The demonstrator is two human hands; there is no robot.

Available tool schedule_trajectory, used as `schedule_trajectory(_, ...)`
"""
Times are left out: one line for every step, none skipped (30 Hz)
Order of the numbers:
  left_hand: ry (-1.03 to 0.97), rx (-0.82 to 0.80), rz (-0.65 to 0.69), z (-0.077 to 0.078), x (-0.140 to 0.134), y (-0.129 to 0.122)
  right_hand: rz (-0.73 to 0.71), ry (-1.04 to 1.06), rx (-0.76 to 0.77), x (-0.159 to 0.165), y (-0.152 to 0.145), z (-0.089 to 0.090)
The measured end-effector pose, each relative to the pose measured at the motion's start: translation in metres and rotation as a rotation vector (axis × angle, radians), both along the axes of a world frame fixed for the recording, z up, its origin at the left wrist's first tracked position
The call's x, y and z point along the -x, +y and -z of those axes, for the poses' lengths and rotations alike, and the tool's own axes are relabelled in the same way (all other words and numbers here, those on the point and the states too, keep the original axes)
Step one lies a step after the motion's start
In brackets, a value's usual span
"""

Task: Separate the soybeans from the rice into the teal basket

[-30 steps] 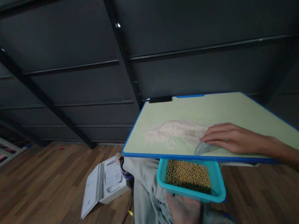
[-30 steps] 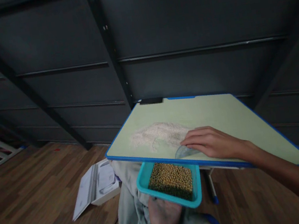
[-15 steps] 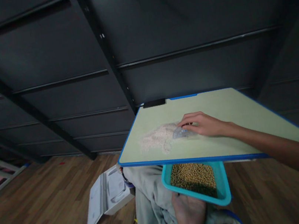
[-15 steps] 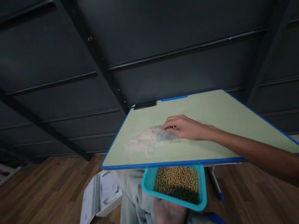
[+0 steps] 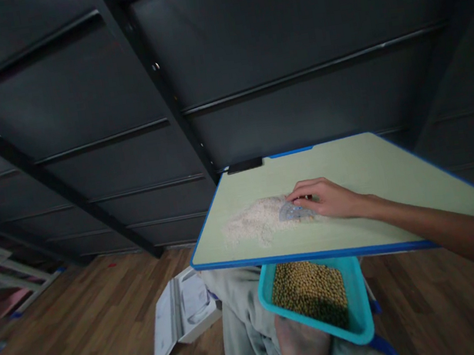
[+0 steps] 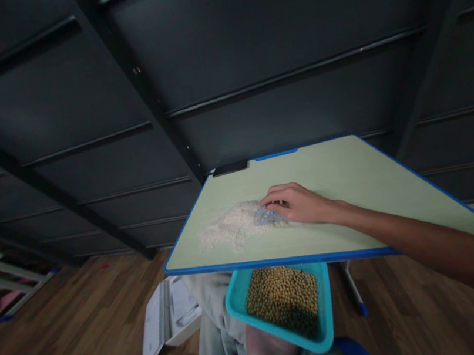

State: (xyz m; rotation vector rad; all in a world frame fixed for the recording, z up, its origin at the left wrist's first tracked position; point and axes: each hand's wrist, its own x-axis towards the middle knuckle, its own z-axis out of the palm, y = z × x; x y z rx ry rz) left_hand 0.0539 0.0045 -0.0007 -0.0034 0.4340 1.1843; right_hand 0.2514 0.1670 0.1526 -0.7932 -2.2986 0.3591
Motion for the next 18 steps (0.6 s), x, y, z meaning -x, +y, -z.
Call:
schedule_trajectory(-0.001, 0.003, 0.005, -0.002, 0.000, 0.000, -0.004, -0.002, -0.004, 0.000, -0.001, 0.000)
schedule_trajectory(-0.008, 0.000, 0.009, -0.003, -0.001, 0.000, -0.007, 0.000, -0.008, 0.001, -0.001, 0.000)
schedule_trajectory(-0.017, -0.002, 0.013, -0.005, -0.001, 0.000, -0.011, 0.004, -0.011, 0.001, -0.002, 0.000)
schedule_trajectory(-0.028, -0.004, 0.019, -0.006, -0.001, 0.000, -0.014, 0.009, -0.011, 0.001, -0.003, 0.000)
schedule_trajectory(-0.039, -0.009, 0.021, -0.007, 0.000, -0.001, -0.018, 0.013, -0.008, 0.002, -0.004, -0.001)
schedule_trajectory(-0.051, -0.015, 0.021, -0.008, 0.000, -0.001, -0.022, 0.015, -0.003, 0.003, -0.005, -0.001)
schedule_trajectory(-0.061, -0.021, 0.015, -0.007, 0.000, -0.002, -0.026, 0.013, 0.002, 0.003, -0.006, -0.002)
schedule_trajectory(-0.070, -0.024, 0.008, -0.006, 0.000, -0.002, -0.031, 0.009, 0.005, 0.004, -0.007, -0.003)
schedule_trajectory(-0.077, -0.026, 0.003, -0.005, 0.000, -0.003, -0.034, 0.005, 0.007, 0.005, -0.009, -0.003)
schedule_trajectory(-0.083, -0.028, -0.004, -0.002, 0.000, -0.003, -0.035, 0.003, 0.009, 0.005, -0.010, -0.003)
schedule_trajectory(-0.085, -0.027, -0.009, 0.000, -0.001, -0.003, -0.035, 0.002, 0.009, 0.006, -0.010, -0.003)
schedule_trajectory(-0.084, -0.027, -0.009, 0.003, -0.001, -0.003, -0.035, 0.003, 0.010, 0.006, -0.011, -0.003)
schedule_trajectory(-0.083, -0.034, -0.010, 0.005, -0.001, -0.004, -0.036, 0.004, 0.012, 0.006, -0.012, -0.003)
schedule_trajectory(-0.087, -0.045, -0.008, 0.007, -0.001, -0.004, -0.038, 0.004, 0.013, 0.007, -0.012, -0.002)
schedule_trajectory(-0.096, -0.058, -0.009, 0.008, -0.001, -0.004, -0.042, 0.002, 0.016, 0.007, -0.013, -0.002)
schedule_trajectory(-0.110, -0.067, -0.002, 0.008, -0.001, -0.003, -0.047, 0.000, 0.019, 0.008, -0.013, -0.001)
schedule_trajectory(-0.126, -0.072, 0.008, 0.008, -0.001, -0.003, -0.051, -0.002, 0.022, 0.009, -0.014, -0.001)
schedule_trajectory(-0.141, -0.074, 0.021, 0.006, -0.001, -0.002, -0.053, -0.002, 0.025, 0.010, -0.014, 0.000)
